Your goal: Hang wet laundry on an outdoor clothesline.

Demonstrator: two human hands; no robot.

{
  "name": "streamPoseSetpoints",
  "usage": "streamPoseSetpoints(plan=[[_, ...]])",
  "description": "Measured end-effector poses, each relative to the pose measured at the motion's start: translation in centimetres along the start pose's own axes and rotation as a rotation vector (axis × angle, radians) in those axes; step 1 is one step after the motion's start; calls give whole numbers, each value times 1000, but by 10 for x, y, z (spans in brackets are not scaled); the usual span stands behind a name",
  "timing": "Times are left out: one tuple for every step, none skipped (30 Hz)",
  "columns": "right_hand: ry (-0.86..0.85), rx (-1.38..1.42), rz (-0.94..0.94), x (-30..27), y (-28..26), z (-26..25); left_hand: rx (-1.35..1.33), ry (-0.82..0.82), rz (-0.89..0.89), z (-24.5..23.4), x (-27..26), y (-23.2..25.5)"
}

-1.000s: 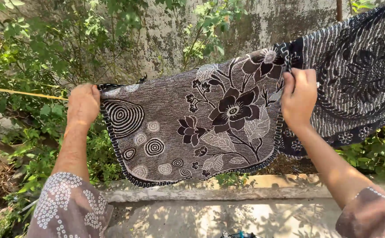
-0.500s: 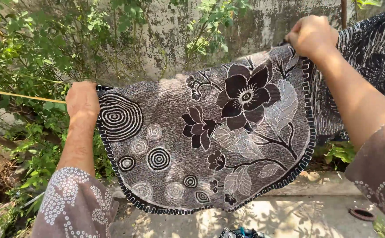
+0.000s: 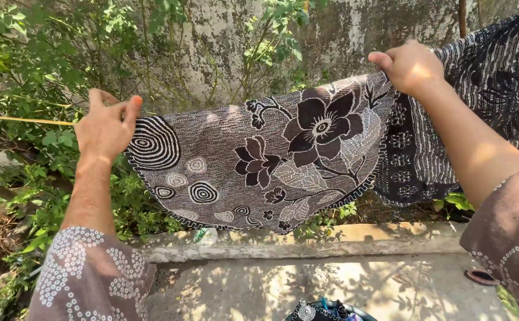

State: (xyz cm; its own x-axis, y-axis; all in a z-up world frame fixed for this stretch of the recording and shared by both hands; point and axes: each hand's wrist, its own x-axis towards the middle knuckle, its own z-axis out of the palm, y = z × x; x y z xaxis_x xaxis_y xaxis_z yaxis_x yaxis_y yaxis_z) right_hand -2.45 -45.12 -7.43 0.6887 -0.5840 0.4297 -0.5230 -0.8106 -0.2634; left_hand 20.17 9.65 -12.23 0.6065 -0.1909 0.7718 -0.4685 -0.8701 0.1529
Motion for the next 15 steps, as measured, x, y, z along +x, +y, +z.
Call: streamPoseSetpoints(plan=[[1,1,3,0,9,4,-1,0,3,2,-2,-3],[-39,45,-131,-1,18,9,-78,-119,42,4,-6,-6],[-79,90,-264,-3,26,13,-155,-238,80,6,-10,-9],[-84,88,-263,-1,36,17,-156,-243,78,14,-10,-17],[-45,15,-388,1,45,20,-182,-150,161,21,-11,-24],[-5,-57,-512,4,54,23,-207,-55,245,29,-11,-32],[-9,-58,-512,9,61,31,-208,-59,243,26,-11,-28],[11,-51,-510,15,67,36,-259,-119,149,23,-10,-24],[31,-45,-509,22,72,41,-311,-181,56,19,-8,-19],[29,-45,-507,21,72,42,-311,-184,56,24,-8,-30],[29,-58,-506,20,72,43,-105,-71,147,30,-8,-40],[31,-71,-502,19,74,43,98,42,240,36,-7,-49],[30,-73,-498,17,72,40,96,41,242,40,-8,-54],[30,-78,-498,14,70,38,94,29,203,44,-11,-60],[30,-83,-497,11,67,37,92,16,164,48,-15,-66]])
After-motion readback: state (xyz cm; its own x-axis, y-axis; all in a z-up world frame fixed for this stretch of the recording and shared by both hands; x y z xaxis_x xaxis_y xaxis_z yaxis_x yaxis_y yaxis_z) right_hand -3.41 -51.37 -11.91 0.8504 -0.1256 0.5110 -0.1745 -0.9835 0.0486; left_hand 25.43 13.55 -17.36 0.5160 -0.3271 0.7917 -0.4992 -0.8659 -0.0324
